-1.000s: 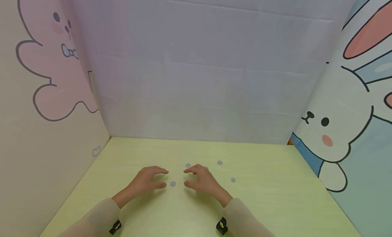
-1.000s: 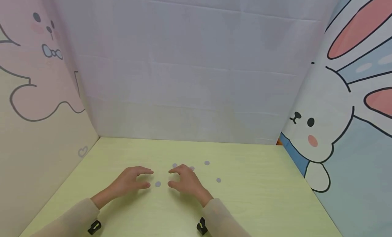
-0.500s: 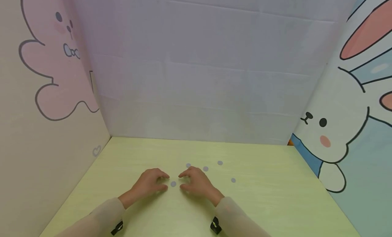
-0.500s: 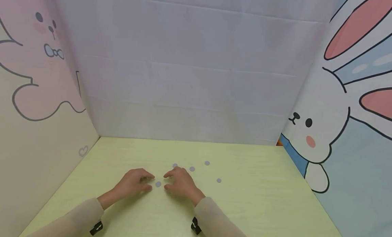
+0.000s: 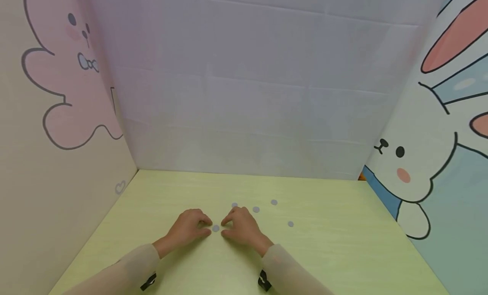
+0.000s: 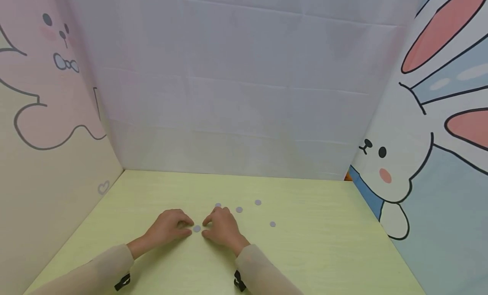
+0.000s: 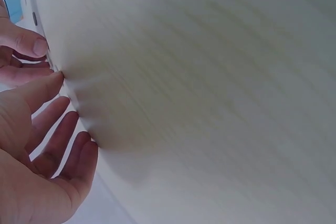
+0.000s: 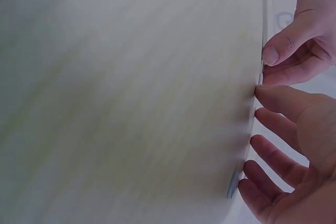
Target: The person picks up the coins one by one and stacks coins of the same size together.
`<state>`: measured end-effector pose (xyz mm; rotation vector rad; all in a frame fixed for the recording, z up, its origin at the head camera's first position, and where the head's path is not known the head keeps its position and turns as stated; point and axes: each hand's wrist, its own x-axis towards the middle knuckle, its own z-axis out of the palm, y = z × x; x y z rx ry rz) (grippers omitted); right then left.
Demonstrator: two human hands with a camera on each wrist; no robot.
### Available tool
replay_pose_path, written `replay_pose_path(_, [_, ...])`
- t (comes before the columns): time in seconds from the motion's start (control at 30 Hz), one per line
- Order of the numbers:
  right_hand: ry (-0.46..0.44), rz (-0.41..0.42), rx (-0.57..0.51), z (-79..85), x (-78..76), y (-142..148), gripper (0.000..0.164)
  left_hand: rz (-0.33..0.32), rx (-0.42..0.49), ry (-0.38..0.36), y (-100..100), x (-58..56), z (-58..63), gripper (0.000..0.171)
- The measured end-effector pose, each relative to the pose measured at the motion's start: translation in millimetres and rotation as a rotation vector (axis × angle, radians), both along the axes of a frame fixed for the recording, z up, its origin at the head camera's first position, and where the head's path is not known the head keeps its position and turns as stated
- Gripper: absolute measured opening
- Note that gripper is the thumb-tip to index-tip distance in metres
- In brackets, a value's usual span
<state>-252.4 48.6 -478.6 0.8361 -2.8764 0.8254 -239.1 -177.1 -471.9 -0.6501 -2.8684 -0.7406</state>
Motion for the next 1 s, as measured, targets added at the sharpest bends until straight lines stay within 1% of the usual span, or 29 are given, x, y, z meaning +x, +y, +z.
replay_pose_path(0.13, [0.017,-0.004,-0.009,-2.6,-2.2,-2.9,0.015,-0.005,0.009,0.012,1.7,0.3,0.0,0.015])
replay_pose_path(0.23, [0.028,-0.01,-0.013,-4.8,-3.5,-5.5,0.013,0.003,0.012,0.015,3.1,0.7,-0.5,0.013])
replay_pose_path(0.47, [0.029,-0.059,-0.041,-6.2,-2.5,-11.9,0.007,-0.001,0.025,0.019,5.8,1.1,-0.3,0.011])
replay_pose_path(0.57, [0.041,-0.065,-0.05,-5.3,-1.8,-14.1,0.005,0.0,0.033,0.013,6.5,0.6,0.1,0.01])
replay_pose_path(0.77, [0.046,-0.081,-0.036,-2.6,-1.8,-18.3,0.004,-0.003,0.046,0.018,5.7,-0.7,0.1,0.008])
replay_pose_path(1.0, [0.053,-0.087,-0.027,-5.1,-6.0,-23.4,0.004,-0.001,0.062,0.024,3.2,-1.4,-0.5,0.008])
